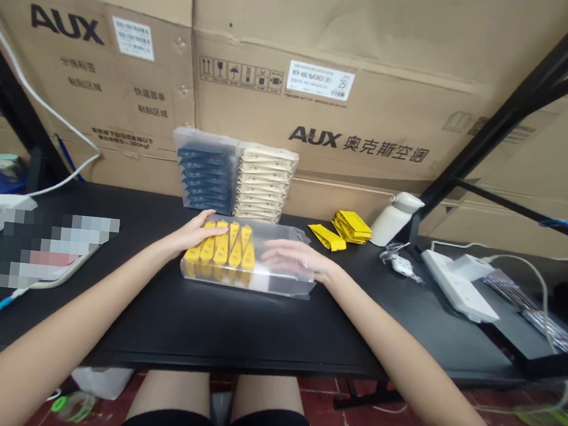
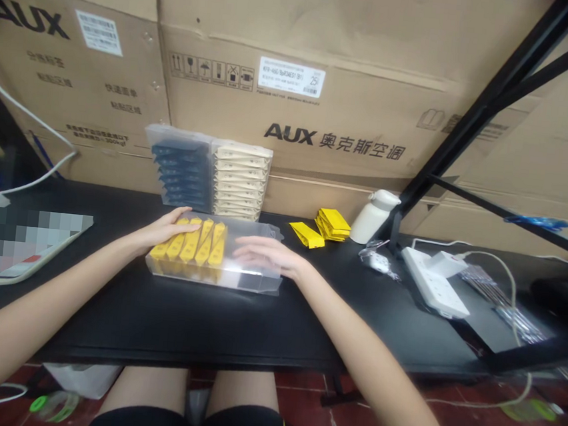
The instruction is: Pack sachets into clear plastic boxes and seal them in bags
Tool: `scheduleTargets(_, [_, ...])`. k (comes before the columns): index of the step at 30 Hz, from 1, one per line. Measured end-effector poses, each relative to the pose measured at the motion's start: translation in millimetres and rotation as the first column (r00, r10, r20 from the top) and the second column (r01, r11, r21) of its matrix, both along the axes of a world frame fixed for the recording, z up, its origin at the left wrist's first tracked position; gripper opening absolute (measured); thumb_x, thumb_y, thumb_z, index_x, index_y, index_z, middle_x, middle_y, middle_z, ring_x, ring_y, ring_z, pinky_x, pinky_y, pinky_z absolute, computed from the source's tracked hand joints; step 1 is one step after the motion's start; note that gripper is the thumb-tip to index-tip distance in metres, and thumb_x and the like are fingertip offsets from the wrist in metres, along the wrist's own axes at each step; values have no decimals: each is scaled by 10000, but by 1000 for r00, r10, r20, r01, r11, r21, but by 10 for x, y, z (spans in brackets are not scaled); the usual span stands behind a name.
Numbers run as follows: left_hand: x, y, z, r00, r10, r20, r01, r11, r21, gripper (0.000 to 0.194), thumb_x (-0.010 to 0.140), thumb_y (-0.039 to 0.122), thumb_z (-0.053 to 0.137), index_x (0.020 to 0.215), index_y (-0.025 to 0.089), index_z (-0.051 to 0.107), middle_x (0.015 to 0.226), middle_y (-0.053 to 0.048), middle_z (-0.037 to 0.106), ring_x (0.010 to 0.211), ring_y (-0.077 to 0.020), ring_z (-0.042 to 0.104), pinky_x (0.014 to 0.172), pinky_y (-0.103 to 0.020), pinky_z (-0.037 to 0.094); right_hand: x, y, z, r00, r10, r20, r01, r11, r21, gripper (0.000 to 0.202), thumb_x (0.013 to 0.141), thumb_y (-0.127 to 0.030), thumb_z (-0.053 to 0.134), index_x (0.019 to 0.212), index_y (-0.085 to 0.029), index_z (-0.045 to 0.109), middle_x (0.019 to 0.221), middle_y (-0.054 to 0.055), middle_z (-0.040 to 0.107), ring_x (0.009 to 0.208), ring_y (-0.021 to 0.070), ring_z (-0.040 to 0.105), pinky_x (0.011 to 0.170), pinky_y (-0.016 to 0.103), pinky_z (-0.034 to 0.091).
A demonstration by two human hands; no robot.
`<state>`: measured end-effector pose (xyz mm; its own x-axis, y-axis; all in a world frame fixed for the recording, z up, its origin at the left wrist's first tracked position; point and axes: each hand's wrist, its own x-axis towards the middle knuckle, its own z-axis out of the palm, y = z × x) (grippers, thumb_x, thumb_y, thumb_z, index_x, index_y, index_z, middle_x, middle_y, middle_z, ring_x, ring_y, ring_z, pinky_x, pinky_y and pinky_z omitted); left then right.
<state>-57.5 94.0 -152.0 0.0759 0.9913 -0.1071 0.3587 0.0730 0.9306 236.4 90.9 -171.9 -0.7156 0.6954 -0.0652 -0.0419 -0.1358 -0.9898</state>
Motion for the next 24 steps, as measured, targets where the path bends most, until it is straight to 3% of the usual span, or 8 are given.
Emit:
scheduleTargets(2, [-22, 9, 20, 999, 33, -3, -33, 999, -9, 905, 728, 472, 722, 1473, 173, 306, 1438, -162, 475, 1223, -286, 554, 913, -294, 518, 61, 73, -17, 990, -141, 18, 141, 990, 19, 309, 828, -272, 660, 1117, -161, 656, 1104, 100, 698, 1009, 205, 675, 1009, 415, 466])
scheduleTargets(4, [-52, 26, 34, 997, 73, -9, -73, 997, -17, 898, 736, 453, 720, 1477, 168, 300, 1421, -170, 491, 1203, -289, 570, 903, -303, 525, 143, 159, -24, 930, -361, 73, 355, 931, 85, 202, 818, -214, 638, 996, -132, 687, 1012, 115, 718, 919, 206, 699, 942, 406, 518])
scheduleTargets(7, [-114, 78, 24, 993, 121, -12, -121, 993, -9, 879, 748, 427, 715, 1476, 160, 301, 1407, -178, 503, 1185, -292, 583, 904, -315, 525, 327, 305, -27, 760, -639, 120, 607, 764, 219, 119, 801, -146, 572, 873, -134, 666, 810, 99, 716, 761, 185, 700, 816, 389, 570])
scheduleTargets(10, [-175, 142, -14, 988, 153, 7, -153, 988, 5, 882, 742, 420, 722, 1472, 156, 304, 1413, -184, 492, 1180, -296, 586, 919, -326, 517, 557, 432, -31, 587, -807, 68, 742, 569, 355, 107, 786, -157, 529, 848, -163, 615, 788, 78, 695, 729, 182, 681, 763, 393, 570])
scheduleTargets(14, [-213, 186, -46, 984, 176, 29, -177, 984, 3, 895, 734, 407, 731, 1475, 156, 295, 1407, -189, 495, 1167, -299, 595, 925, -344, 514, 806, 525, -26, 376, -926, -26, 774, 298, 558, 82, 696, -197, 601, 775, -178, 598, 894, 88, 680, 903, 254, 639, 900, 470, 488])
scheduleTargets(17, [-217, 192, -52, 984, 178, 15, -178, 984, 18, 896, 732, 417, 732, 1470, 145, 304, 1401, -192, 499, 1185, -299, 581, 950, -344, 497, 912, 549, -28, 293, -956, -6, 592, 177, 786, 130, 674, -204, 628, 800, -172, 626, 962, 108, 680, 1002, 295, 603, 975, 488, 419])
scheduleTargets(20, [-220, 192, -55, 986, 164, 15, -164, 986, 28, 918, 716, 443, 741, 1467, 142, 308, 1394, -202, 503, 1181, -310, 582, 956, -359, 494, 975, 557, -61, 240, -962, 129, 282, 197, 939, 258, 714, -243, 642, 947, -134, 641, 1052, 152, 674, 1044, 313, 597, 966, 463, 424])
scheduleTargets(24, [-216, 176, -44, 986, 166, 34, -167, 986, 20, 919, 710, 446, 744, 1467, 160, 309, 1397, -194, 502, 1185, -304, 583, 944, -339, 503, 986, 549, -115, 255, -927, 275, 158, 320, 934, 321, 744, -269, 648, 1029, -123, 630, 1099, 157, 670, 1025, 285, 620, 940, 406, 451])
